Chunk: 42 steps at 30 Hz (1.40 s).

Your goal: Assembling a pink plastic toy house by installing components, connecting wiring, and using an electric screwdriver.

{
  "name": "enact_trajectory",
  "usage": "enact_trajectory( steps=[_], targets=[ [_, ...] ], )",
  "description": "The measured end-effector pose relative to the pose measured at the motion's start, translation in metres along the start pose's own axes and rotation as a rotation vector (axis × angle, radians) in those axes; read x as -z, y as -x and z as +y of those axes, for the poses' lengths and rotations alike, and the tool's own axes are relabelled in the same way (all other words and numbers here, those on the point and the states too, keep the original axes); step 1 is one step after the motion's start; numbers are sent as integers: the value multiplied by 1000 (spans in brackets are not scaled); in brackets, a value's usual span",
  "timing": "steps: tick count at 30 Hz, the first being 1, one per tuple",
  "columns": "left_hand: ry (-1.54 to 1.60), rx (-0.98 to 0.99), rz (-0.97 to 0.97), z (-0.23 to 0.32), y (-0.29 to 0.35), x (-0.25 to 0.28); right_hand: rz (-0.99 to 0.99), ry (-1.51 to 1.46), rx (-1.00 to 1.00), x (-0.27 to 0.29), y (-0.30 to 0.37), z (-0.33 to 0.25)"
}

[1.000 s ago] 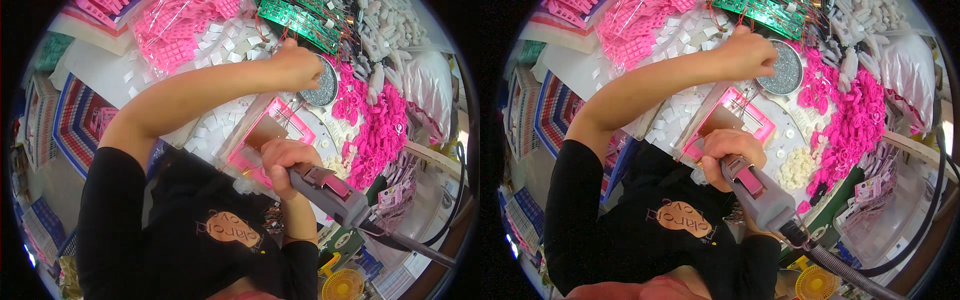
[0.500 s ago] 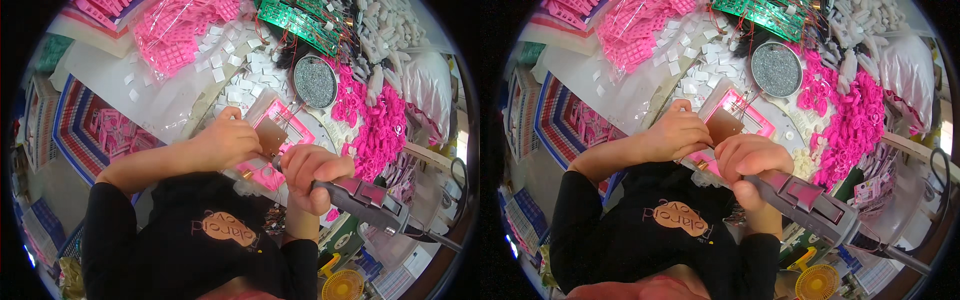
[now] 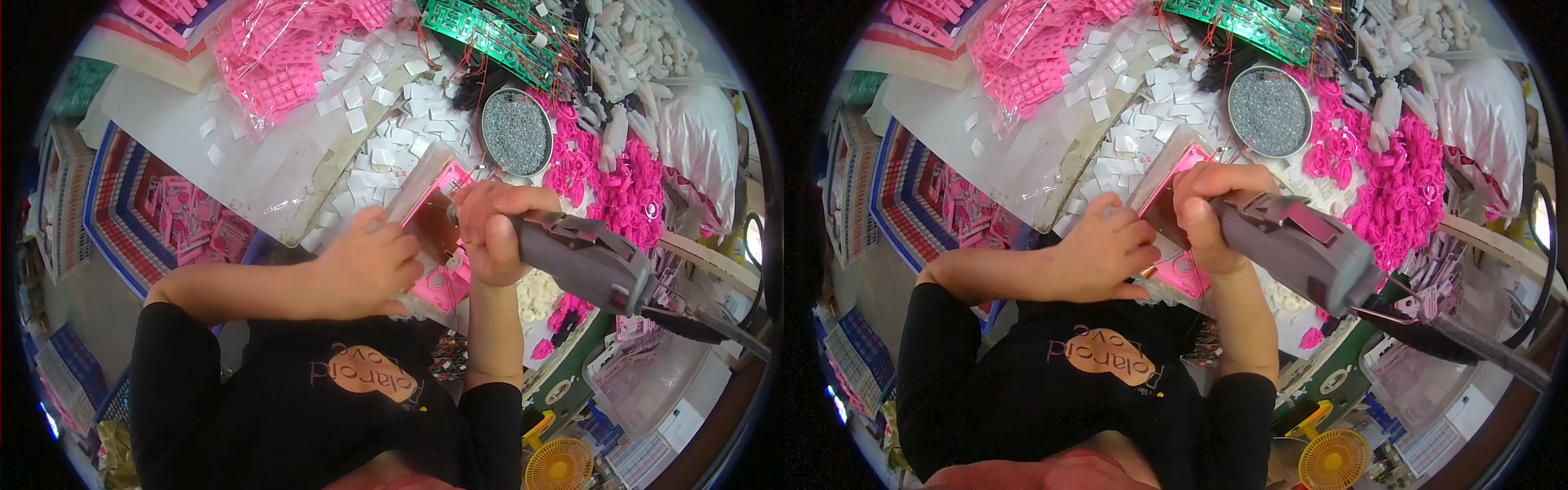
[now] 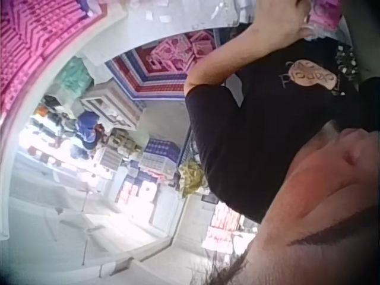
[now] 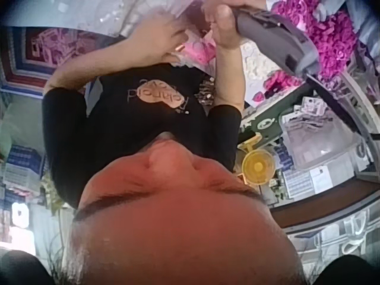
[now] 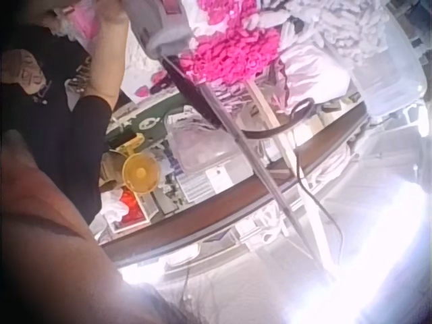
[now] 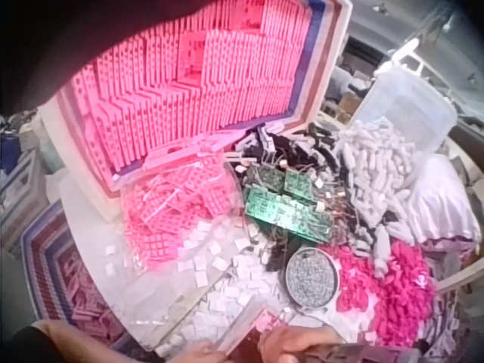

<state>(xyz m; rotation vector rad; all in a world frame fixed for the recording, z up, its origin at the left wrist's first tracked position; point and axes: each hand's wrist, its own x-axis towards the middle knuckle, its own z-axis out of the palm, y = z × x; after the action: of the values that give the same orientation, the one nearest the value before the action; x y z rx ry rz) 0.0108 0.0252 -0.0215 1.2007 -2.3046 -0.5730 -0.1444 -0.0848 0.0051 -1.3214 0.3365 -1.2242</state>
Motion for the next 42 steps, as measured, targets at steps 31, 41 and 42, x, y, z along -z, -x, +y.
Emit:
enact_trajectory(
  steps=[31,41,42],
  targets=[
    [167,59,371,-6,-25,-25,-207,662,-528,33,48,-27],
    [177,130,355,-2,-30,-33,-146,688,-554,32,60,-28],
    [186,145,349,-2,-31,-32,-135,677,-580,32,60,-28]
  ],
)
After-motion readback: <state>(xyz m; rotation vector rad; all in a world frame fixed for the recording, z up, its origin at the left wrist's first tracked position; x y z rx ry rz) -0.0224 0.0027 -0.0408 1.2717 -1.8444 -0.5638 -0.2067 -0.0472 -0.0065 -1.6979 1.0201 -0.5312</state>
